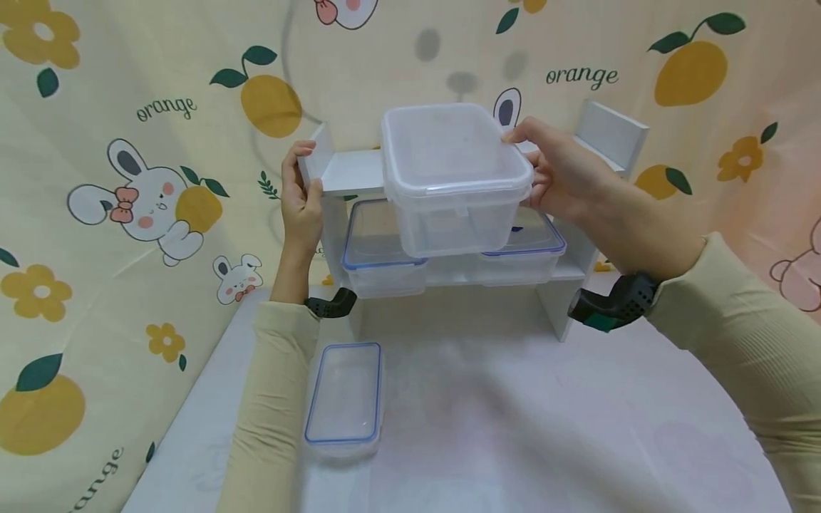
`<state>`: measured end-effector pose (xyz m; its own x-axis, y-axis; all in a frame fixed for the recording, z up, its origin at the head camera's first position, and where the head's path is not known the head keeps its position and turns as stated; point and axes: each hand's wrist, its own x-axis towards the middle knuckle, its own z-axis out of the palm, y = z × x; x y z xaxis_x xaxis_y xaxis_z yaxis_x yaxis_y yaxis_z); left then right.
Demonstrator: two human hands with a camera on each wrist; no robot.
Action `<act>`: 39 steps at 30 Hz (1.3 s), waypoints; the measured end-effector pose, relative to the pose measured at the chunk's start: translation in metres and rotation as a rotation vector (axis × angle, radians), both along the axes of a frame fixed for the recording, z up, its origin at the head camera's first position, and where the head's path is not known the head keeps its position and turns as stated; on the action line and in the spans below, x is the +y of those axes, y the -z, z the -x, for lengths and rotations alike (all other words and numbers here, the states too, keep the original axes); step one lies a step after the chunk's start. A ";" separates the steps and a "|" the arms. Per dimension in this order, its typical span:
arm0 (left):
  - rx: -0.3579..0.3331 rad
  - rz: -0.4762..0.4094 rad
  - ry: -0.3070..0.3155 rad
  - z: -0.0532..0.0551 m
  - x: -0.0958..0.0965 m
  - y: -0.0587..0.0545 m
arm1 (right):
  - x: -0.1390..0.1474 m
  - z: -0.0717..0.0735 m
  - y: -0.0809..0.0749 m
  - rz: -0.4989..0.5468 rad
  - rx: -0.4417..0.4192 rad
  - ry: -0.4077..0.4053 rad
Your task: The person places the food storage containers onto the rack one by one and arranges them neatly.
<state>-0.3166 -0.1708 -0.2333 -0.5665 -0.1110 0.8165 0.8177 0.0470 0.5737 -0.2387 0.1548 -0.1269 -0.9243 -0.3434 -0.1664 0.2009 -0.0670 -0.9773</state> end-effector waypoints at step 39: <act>-0.014 0.001 -0.021 -0.002 0.001 -0.001 | -0.025 0.032 -0.009 0.268 -0.225 0.200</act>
<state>-0.3150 -0.1698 -0.2327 -0.5752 -0.1220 0.8089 0.8086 0.0646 0.5848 -0.2712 0.1297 -0.1178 -0.9279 -0.2193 -0.3014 0.3652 -0.3727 -0.8531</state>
